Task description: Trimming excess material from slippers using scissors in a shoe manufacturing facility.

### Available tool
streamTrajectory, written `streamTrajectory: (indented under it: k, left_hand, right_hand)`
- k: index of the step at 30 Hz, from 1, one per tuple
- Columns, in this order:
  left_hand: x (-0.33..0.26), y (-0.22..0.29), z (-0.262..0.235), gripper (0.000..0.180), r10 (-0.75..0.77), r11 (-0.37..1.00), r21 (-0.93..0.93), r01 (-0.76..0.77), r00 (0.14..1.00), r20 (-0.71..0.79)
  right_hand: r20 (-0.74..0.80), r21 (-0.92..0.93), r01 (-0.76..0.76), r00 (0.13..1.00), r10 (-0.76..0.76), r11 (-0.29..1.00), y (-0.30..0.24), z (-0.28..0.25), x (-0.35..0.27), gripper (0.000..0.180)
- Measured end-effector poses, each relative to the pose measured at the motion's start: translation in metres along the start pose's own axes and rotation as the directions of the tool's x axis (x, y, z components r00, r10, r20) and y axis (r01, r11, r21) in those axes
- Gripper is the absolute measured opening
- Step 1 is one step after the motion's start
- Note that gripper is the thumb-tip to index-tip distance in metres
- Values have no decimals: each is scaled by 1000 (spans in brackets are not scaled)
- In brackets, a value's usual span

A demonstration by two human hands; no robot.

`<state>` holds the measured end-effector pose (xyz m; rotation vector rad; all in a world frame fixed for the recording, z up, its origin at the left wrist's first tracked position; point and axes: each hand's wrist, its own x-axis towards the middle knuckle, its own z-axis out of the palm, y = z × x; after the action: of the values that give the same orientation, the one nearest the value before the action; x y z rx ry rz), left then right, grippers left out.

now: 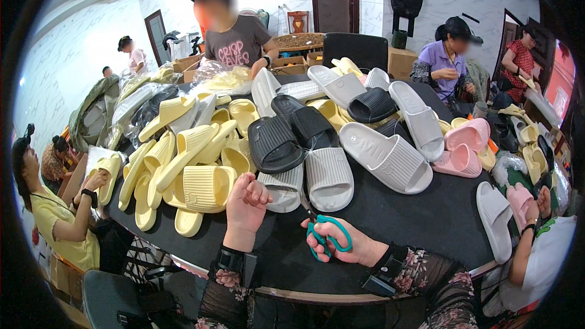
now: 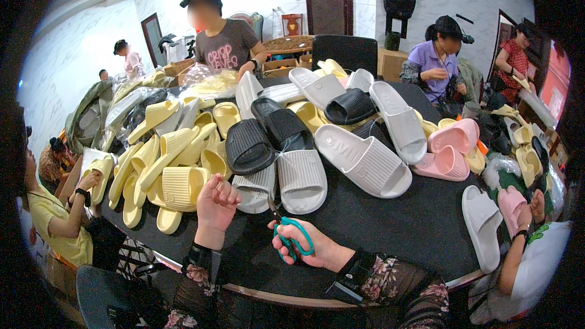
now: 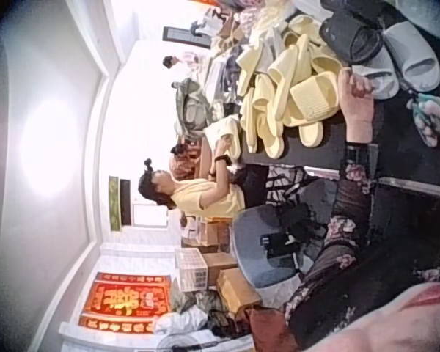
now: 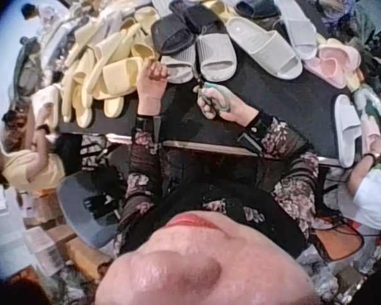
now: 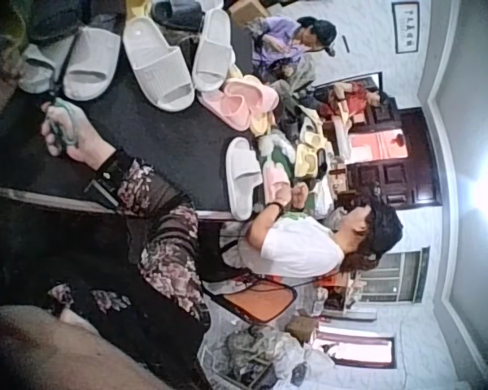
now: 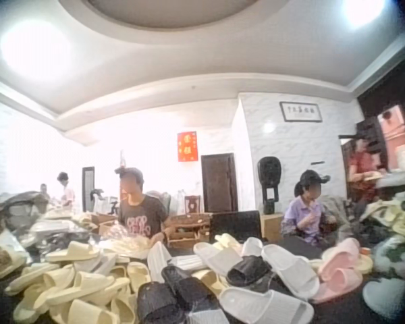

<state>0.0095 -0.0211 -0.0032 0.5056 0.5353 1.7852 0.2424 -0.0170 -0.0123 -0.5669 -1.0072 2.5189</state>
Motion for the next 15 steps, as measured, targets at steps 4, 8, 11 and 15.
streamTrajectory:
  k: [4,8,11,15]
  left_hand:
    - [0,-1,1,16,-2,1000,3,2,1000,2]
    - [0,0,3,16,4,1000,10,-4,1000,6]
    - [3,0,-4,16,-3,1000,16,2,999,32]
    - [3,-2,1,16,-10,1000,14,10,1000,5]
  right_hand:
    - [-13,-2,5,1000,-5,1000,0,1,-2,33]
    - [-12,-2,3,1000,-3,1000,-3,3,-2,33]
    - [-15,-20,2,1000,-2,1000,-4,6,-3,33]
    - [-27,-13,-4,1000,4,1000,-2,1,-2,33]
